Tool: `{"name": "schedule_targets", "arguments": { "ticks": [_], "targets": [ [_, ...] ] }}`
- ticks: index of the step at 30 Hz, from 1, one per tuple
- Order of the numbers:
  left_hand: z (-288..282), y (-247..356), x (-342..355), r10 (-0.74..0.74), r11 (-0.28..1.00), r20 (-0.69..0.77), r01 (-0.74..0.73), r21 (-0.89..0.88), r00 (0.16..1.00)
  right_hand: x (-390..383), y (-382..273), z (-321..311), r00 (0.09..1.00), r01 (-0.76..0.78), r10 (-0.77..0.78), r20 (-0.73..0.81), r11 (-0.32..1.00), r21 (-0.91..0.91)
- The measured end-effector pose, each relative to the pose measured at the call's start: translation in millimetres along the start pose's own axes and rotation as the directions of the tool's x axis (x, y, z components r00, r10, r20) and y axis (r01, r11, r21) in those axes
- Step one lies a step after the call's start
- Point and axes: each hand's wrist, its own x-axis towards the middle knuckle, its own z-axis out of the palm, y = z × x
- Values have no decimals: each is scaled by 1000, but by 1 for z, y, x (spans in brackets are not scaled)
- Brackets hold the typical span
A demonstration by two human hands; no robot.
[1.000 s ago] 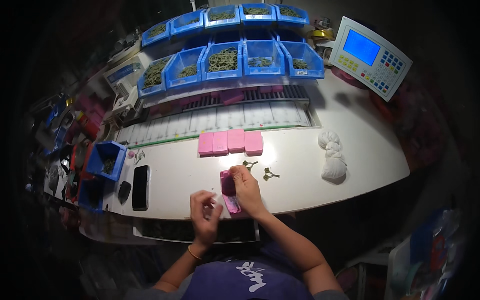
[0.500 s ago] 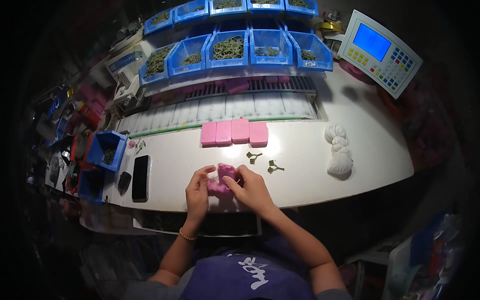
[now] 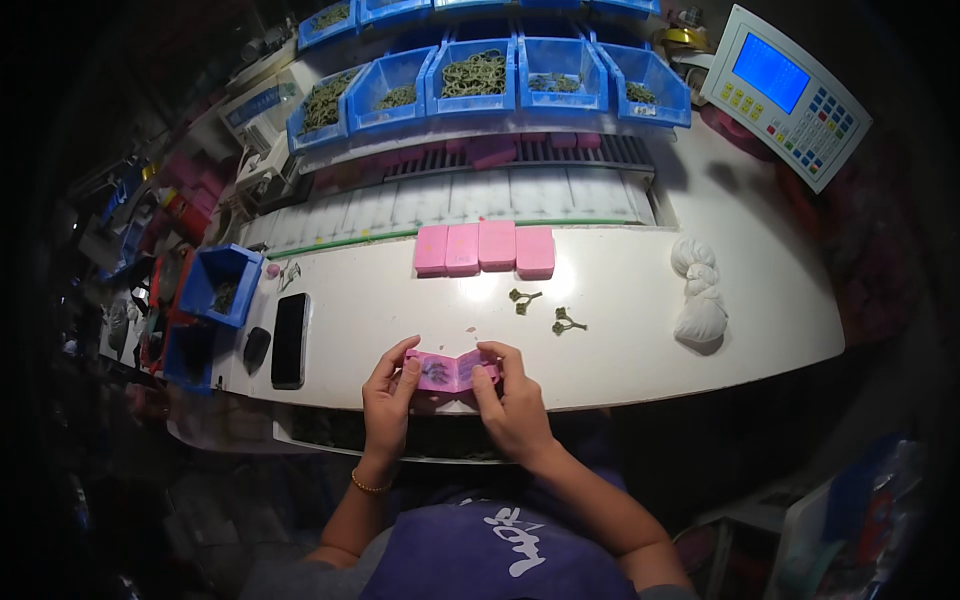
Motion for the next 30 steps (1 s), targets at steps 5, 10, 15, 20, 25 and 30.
{"name": "schedule_targets", "arguments": {
  "ticks": [5, 10, 15, 20, 25, 30],
  "targets": [
    [3, 6, 5, -38, 996, 44, 42, -83, 998, 5, 7, -8, 999, -14, 17, -40, 997, 70],
    [5, 9, 6, -7, 999, 3, 7, 32, 1000, 9, -5, -15, 999, -42, 43, -25, 997, 66],
    [15, -1, 5, 106, 986, -85, -94, 137, 991, 20, -11, -25, 873, 394, -485, -42, 755, -524],
    [26, 7, 9, 179, 984, -40, -178, 19, 983, 24, -7, -29, 946, 324, -295, 134, 865, -383],
    [29, 15, 14, 172, 981, 75, -178, 82, 982, 27, -24, -28, 938, 329, -259, 230, 873, -359],
    [34, 13, 15, 316, 915, 99, -331, 230, 944, 34, -42, -28, 932, 248, -128, 339, 909, -336]
  ]
}}
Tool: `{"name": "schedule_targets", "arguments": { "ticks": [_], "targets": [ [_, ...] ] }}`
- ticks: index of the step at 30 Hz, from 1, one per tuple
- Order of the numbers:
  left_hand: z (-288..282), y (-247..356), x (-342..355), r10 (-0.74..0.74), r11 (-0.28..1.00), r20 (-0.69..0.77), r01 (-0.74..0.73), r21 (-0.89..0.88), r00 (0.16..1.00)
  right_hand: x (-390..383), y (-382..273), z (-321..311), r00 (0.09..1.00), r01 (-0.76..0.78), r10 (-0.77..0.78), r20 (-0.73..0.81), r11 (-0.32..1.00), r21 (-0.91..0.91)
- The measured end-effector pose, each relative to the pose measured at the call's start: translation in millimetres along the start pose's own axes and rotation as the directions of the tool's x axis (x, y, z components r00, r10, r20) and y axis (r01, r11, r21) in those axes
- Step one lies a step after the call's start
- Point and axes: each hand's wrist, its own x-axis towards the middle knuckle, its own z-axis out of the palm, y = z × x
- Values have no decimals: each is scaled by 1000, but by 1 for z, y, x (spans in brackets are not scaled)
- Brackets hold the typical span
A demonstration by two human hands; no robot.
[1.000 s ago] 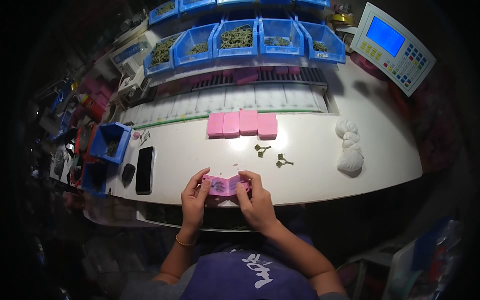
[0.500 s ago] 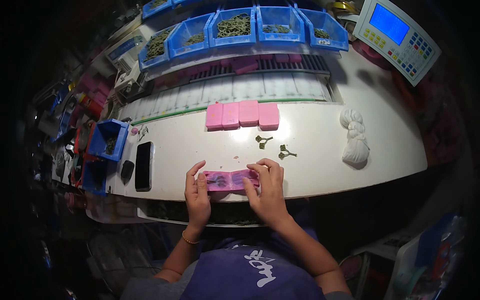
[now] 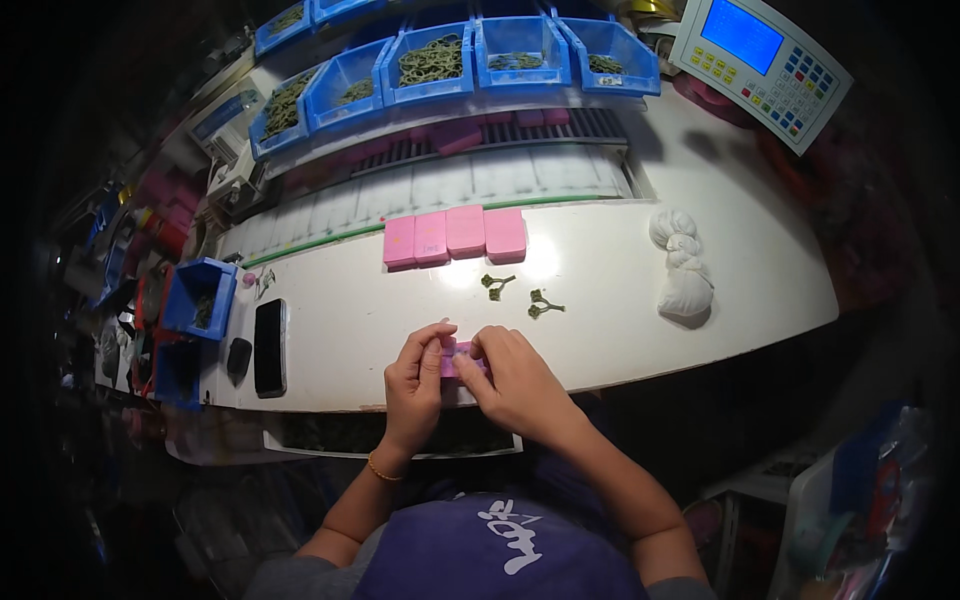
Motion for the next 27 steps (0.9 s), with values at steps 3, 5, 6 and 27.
{"name": "schedule_targets", "arguments": {
  "ticks": [3, 5, 6, 27],
  "targets": [
    [0, 7, 0, -56, 998, 11, 56, 40, 998, 7, 3, 3, 1000, -20, 20, 7, 998, -53],
    [2, 8, 1, -39, 998, 1, 39, 42, 999, 9, 1, 3, 999, -51, 52, 4, 993, -111],
    [2, 8, 1, -39, 998, 0, 39, 43, 999, 9, 2, 4, 999, -50, 51, 5, 993, -110],
    [-3, -4, -3, -51, 995, -49, 47, -84, 997, 15, 10, -1, 997, -66, 64, 50, 997, 44]
  ]
}}
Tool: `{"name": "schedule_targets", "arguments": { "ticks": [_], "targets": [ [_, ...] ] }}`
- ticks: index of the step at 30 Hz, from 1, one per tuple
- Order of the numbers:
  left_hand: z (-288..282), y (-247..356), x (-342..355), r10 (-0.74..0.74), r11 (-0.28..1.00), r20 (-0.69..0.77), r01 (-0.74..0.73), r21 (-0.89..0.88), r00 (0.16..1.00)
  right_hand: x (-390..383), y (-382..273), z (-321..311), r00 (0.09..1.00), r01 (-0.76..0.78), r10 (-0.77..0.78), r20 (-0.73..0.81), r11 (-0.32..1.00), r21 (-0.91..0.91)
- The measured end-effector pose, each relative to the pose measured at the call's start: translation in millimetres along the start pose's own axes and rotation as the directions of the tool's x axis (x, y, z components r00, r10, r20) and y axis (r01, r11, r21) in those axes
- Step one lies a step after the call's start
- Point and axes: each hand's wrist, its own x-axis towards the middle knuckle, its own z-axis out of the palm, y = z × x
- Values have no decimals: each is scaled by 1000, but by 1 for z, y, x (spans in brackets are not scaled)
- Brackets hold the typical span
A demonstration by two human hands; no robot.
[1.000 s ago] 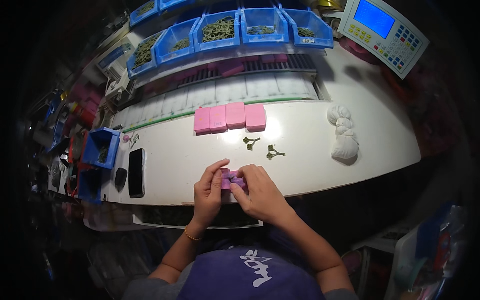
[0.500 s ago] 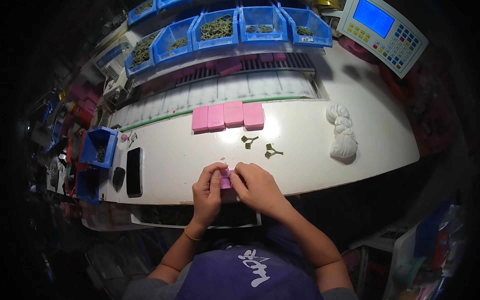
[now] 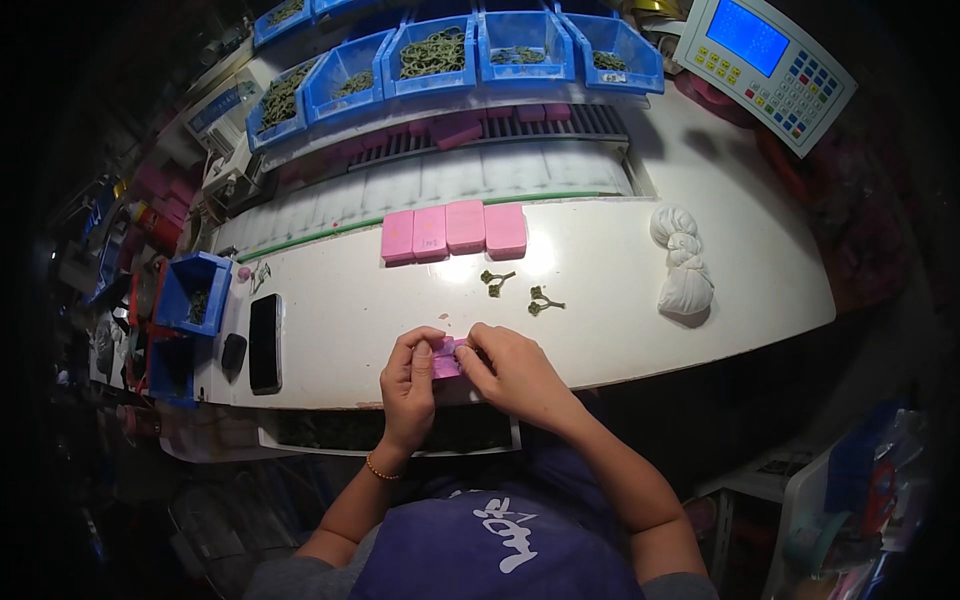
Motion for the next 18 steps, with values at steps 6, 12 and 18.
{"name": "schedule_targets", "arguments": {
  "ticks": [6, 12, 18],
  "targets": [
    [-1, -6, -3, -12, 998, -25, 11, -65, 1000, 0, -2, 1, 1000, 20, -20, 11, 1000, -18],
    [-2, -6, -4, -34, 997, -16, 33, -72, 999, 0, 0, 2, 1000, 18, -18, 14, 1000, -19],
    [-5, -7, -4, -35, 996, -29, 32, -85, 999, 2, 0, 3, 999, 34, -34, 29, 999, -25]
  ]
}}
